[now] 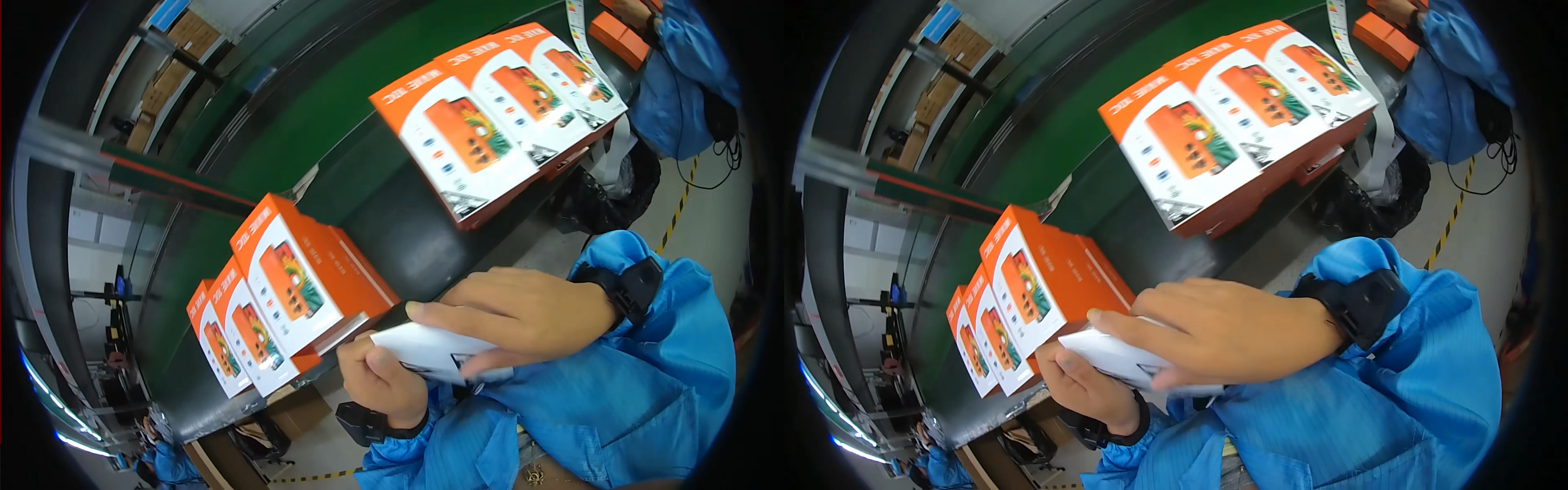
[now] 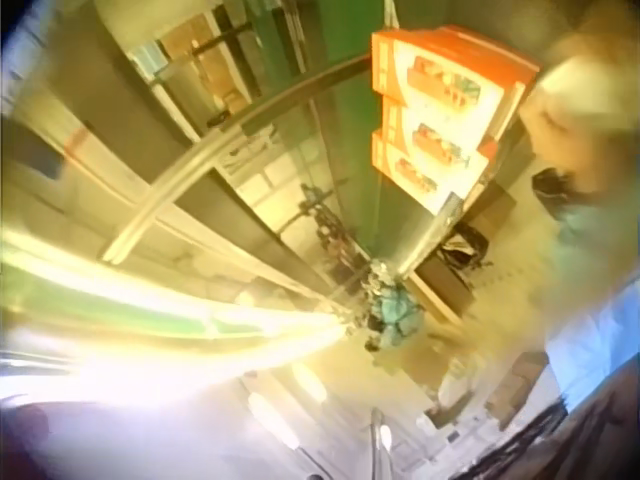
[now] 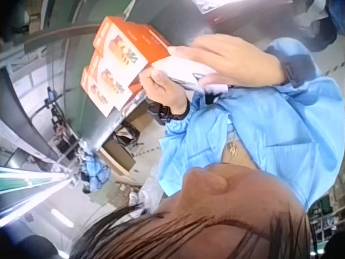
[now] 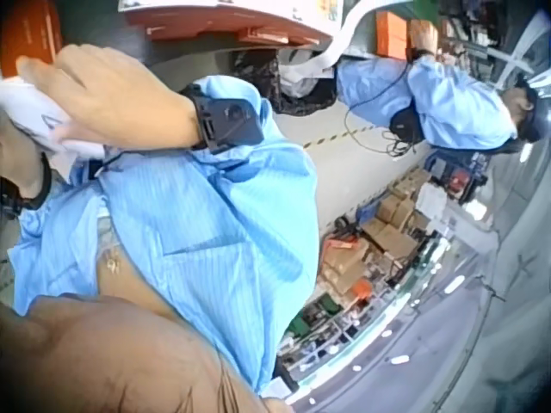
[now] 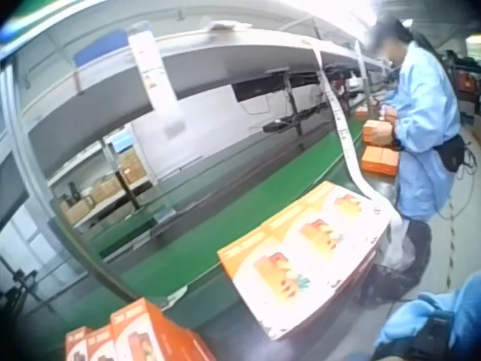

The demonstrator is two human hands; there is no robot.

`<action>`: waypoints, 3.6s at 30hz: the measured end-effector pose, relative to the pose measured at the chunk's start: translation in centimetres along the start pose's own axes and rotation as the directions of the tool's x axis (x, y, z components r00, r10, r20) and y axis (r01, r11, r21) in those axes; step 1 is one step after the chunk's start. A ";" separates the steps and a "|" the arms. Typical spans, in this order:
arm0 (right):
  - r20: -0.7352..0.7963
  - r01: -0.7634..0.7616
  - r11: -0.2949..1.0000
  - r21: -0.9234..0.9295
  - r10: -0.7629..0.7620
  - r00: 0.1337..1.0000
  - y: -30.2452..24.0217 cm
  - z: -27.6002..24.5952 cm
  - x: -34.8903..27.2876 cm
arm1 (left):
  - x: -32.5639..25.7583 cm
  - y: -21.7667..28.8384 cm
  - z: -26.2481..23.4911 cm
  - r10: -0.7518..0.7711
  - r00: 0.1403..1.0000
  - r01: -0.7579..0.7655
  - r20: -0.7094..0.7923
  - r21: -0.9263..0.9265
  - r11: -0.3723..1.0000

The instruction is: Applying labels to smartphone boxes on a conveyor belt.

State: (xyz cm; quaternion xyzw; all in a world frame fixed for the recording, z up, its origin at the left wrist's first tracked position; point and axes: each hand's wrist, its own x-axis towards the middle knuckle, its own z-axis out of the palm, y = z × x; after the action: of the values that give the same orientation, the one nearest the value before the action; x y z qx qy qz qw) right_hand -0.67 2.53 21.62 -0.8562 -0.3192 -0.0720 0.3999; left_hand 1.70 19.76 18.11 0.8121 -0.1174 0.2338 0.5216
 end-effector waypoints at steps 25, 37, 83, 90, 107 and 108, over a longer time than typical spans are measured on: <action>0.549 -0.195 0.946 0.257 0.024 0.836 -1.2 11.3 14.6 | 2.8 -9.4 -15.9 -0.194 0.940 0.282 0.282 -0.319 0.905; 0.501 -0.062 0.987 0.147 -0.020 0.865 -0.2 10.9 14.8 | 2.5 -8.2 -14.2 -0.324 0.876 0.415 0.357 -0.216 0.884; 0.418 -0.086 0.963 0.257 -0.031 0.908 2.3 11.5 20.1 | 0.7 -10.0 -8.6 0.320 0.848 -0.461 0.423 0.291 0.838; 0.428 -0.104 0.961 0.256 -0.016 0.903 2.4 11.5 20.1 | 0.7 -10.1 -8.5 0.306 0.847 -0.452 0.434 0.287 0.845; 0.304 0.141 0.949 -0.283 -0.051 0.951 1.4 12.3 18.4 | 0.7 -10.0 -8.8 0.273 0.863 -0.418 0.425 0.299 0.858; 0.303 0.141 0.949 -0.283 -0.051 0.951 1.9 12.3 18.4 | 0.7 -10.1 -8.6 0.263 0.866 -0.406 0.426 0.290 0.867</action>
State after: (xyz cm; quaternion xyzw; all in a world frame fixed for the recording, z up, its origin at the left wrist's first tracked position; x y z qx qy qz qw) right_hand 13.37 19.59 19.16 -0.8915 -0.4018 -0.0122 0.2090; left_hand 4.53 31.94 13.44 0.8911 -0.3096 0.1815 0.2777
